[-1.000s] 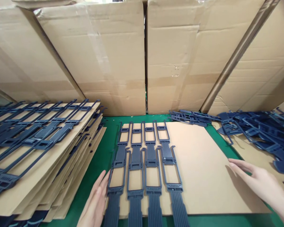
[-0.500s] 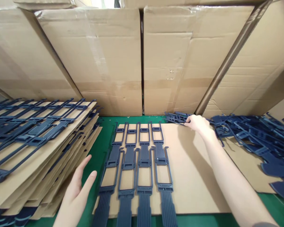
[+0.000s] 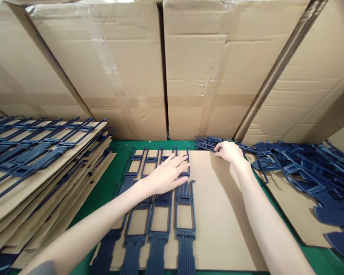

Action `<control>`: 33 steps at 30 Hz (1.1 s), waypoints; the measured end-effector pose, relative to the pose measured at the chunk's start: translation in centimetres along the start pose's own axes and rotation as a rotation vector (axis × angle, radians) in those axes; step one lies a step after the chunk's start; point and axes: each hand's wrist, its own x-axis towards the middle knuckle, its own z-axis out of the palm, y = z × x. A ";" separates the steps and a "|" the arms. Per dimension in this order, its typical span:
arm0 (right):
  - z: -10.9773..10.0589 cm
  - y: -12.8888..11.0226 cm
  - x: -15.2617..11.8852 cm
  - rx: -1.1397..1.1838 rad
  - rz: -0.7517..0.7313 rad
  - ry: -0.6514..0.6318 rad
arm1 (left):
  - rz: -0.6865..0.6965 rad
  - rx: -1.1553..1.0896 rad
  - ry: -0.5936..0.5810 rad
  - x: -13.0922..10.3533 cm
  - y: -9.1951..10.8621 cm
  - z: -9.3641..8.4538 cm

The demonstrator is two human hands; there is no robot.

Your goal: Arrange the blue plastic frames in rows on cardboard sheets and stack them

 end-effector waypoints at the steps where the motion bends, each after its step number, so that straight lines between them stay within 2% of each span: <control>1: 0.1 0.1 -0.1 0.004 -0.012 0.004 | -0.008 0.018 0.007 1.3 -0.4 0.8; 5: 0.7 0.5 -1.0 0.017 -0.035 0.022 | -0.030 0.050 0.019 4.0 -1.4 4.3; 10: 1.4 0.6 -1.5 0.019 -0.052 0.072 | -0.003 0.076 0.077 4.3 -1.5 6.8; 19: 2.0 0.5 -1.1 -0.009 -0.122 0.205 | -0.003 0.079 0.104 4.4 -1.8 7.1; 25: 1.7 0.9 -1.2 0.022 -0.129 0.496 | 0.002 0.057 0.118 4.3 -1.8 7.3; 29: 1.4 1.2 -1.3 0.076 -0.079 0.564 | 0.008 0.035 0.133 4.3 -1.8 7.4; 33: 1.0 1.9 -1.5 0.140 0.043 0.599 | 0.001 0.030 0.121 4.3 -1.7 7.2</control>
